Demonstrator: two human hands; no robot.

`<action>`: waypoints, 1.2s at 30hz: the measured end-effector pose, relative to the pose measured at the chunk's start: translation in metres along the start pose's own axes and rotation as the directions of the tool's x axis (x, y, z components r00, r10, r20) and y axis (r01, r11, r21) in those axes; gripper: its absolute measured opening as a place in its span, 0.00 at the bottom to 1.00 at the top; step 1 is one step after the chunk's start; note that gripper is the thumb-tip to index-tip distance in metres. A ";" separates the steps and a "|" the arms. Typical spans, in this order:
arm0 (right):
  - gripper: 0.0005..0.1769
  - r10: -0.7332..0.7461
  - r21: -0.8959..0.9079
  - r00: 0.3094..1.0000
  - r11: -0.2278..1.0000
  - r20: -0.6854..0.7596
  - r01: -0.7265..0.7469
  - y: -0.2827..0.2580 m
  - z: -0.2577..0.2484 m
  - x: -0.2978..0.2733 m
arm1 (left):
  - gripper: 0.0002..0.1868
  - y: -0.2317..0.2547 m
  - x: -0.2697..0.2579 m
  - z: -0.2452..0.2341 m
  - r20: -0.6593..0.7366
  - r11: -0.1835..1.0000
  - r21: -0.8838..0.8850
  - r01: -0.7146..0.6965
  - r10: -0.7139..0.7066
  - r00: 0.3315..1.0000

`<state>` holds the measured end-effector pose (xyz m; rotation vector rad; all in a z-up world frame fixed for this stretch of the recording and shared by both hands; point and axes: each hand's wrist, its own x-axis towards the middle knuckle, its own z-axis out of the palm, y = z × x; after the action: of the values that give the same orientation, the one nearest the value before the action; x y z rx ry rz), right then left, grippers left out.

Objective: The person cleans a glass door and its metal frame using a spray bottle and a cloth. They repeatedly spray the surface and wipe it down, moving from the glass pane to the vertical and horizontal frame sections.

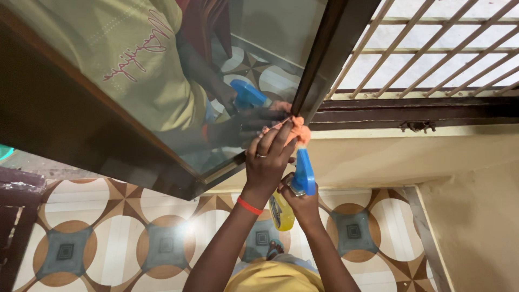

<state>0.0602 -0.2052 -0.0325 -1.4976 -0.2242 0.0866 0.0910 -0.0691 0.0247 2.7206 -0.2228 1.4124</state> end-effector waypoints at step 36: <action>0.36 -0.026 0.090 0.992 0.996 0.120 0.016 -0.021 0.013 -0.007 | 0.10 -0.025 -0.002 -0.064 -0.094 0.989 0.008 0.145 -0.143 0.985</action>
<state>0.0494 -0.1958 -0.0119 -1.4021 -0.3294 0.1686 0.0425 -0.0357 0.0601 2.6142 -0.0096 1.5001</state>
